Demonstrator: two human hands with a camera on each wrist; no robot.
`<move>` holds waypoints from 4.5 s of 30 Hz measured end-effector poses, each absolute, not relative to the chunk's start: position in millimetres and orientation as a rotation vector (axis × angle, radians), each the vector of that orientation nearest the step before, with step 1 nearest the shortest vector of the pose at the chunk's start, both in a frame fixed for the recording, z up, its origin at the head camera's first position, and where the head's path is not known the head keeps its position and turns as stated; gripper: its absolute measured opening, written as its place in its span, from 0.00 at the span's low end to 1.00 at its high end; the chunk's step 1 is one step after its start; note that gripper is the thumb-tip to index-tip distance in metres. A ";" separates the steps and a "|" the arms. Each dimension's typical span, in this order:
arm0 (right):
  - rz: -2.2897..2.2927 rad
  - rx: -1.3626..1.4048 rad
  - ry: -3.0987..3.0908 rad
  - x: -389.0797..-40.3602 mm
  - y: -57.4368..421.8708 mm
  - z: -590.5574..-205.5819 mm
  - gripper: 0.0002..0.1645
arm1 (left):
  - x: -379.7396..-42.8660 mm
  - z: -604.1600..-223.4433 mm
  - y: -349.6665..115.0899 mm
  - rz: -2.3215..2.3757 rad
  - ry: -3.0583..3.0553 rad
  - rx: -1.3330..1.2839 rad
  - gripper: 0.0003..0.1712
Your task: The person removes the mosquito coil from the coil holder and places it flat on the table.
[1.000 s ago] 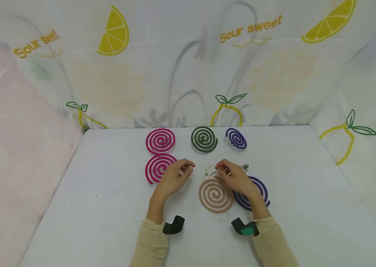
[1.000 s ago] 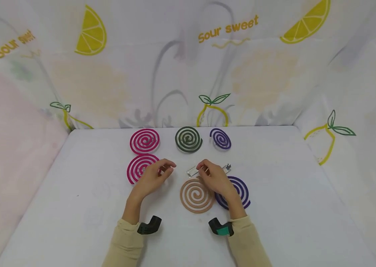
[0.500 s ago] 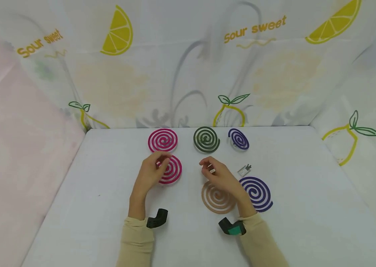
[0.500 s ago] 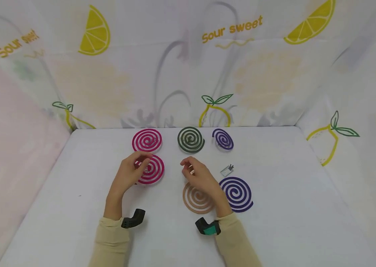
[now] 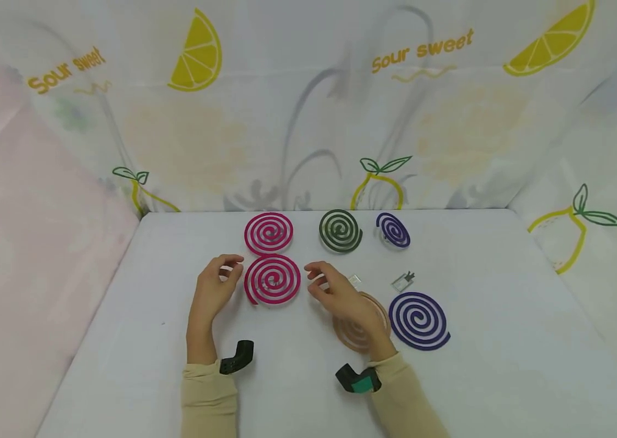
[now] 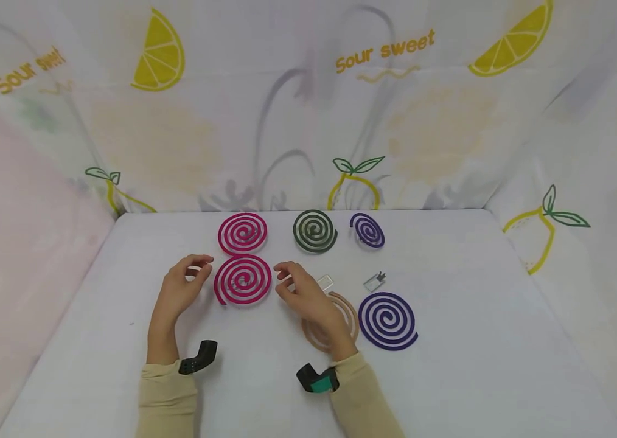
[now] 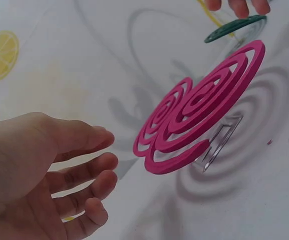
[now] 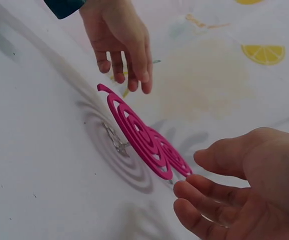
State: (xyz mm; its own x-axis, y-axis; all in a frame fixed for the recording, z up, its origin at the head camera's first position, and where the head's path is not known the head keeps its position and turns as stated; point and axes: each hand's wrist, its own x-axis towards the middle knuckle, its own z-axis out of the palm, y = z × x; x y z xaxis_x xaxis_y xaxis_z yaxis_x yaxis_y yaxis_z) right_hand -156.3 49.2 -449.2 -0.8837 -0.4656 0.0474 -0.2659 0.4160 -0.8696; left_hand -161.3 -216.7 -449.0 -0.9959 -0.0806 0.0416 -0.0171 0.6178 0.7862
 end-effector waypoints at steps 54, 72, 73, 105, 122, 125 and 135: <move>-1.523 -0.408 2.460 -164.3 18.2 -474.1 0.27 | -162.9 -455.3 -215.4 -1.530 -2.893 0.193 0.18; -1.530 -0.414 2.473 -162.5 16.2 -469.2 0.27 | -160.4 -450.7 -212.4 -1.535 -2.871 0.191 0.19; -1.530 -0.411 2.473 -162.8 16.3 -469.2 0.27 | -160.3 -450.4 -212.1 -1.536 -2.869 0.191 0.19; -1.508 -0.396 2.465 -163.6 30.2 -459.1 0.23 | -160.7 -445.7 -208.3 -1.580 -2.798 0.075 0.22; -1.497 -0.370 2.450 -164.5 37.4 -453.4 0.18 | -154.8 -442.6 -208.7 -1.498 -2.841 -0.188 0.19; -1.496 -0.374 2.463 -164.6 38.3 -453.6 0.17 | -154.9 -441.8 -208.9 -1.508 -2.870 -0.188 0.19; -1.574 -0.425 2.416 -167.3 44.8 -451.2 0.15 | -156.0 -438.7 -206.6 -1.558 -2.881 -0.290 0.17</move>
State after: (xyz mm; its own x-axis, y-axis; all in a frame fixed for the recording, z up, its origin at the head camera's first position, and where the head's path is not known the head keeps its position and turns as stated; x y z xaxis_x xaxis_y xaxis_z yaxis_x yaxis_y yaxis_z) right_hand -167.3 44.8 -451.2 -0.9324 -0.3602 -0.0306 -0.1176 0.3822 -0.9166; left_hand -156.0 -206.6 -438.7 -0.9739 0.2226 -0.0447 0.0844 0.5376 0.8389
